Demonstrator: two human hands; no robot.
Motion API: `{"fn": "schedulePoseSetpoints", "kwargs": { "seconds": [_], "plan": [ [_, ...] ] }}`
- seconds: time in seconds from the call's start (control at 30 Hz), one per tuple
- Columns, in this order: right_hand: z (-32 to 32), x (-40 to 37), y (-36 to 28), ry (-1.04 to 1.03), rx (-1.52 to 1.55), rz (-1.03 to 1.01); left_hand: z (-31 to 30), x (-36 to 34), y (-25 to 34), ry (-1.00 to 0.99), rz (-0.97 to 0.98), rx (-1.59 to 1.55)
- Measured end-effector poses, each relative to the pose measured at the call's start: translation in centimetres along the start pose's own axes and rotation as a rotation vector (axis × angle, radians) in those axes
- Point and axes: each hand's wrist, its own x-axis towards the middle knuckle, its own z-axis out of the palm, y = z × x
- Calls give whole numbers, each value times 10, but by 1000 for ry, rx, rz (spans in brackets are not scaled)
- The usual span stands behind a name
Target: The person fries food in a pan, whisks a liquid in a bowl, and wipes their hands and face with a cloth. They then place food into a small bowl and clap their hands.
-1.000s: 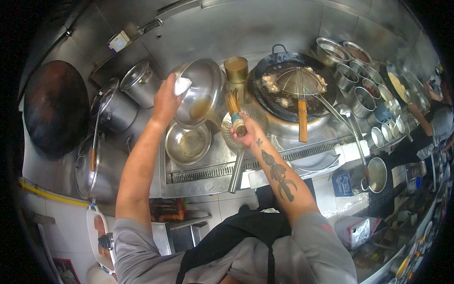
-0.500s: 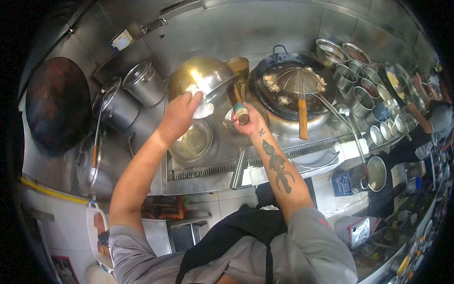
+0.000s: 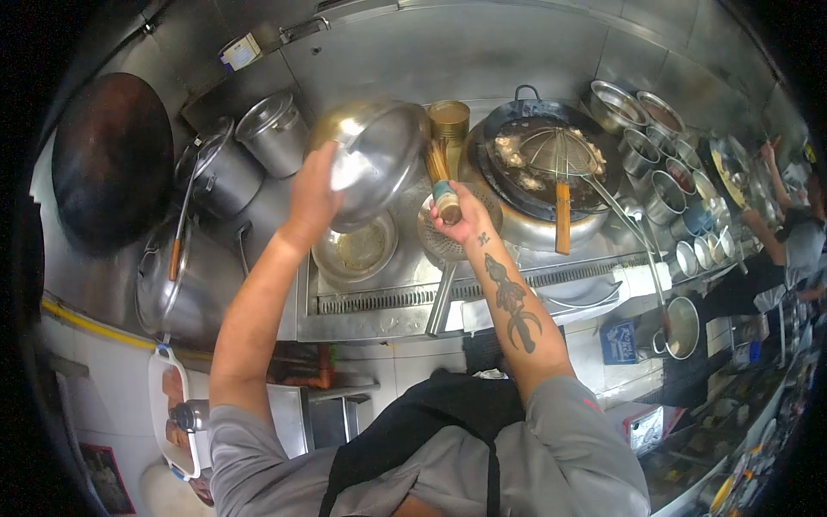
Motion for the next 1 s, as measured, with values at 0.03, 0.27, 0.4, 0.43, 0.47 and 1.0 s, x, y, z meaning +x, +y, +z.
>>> {"fn": "schedulePoseSetpoints", "kwargs": {
  "seconds": [0.03,0.27,0.4,0.43,0.47,1.0],
  "plan": [
    [0,-1,2,35,-35,-7,2,-5,-10,58,-81,-50],
    [-18,-18,32,160,-288,-50,43,-73,-68,315,-555,-426],
    [-17,-34,43,217,-456,-98,97,-143,-123,511,-978,-525],
    [-15,-39,45,198,-483,-104,98,-155,-121,541,-1084,-580],
    [-14,-45,46,180,-509,-110,98,-170,-118,570,-1188,-636],
    [-59,-83,68,150,-458,-71,122,-288,-86,835,-1490,-851]
  ]
}}
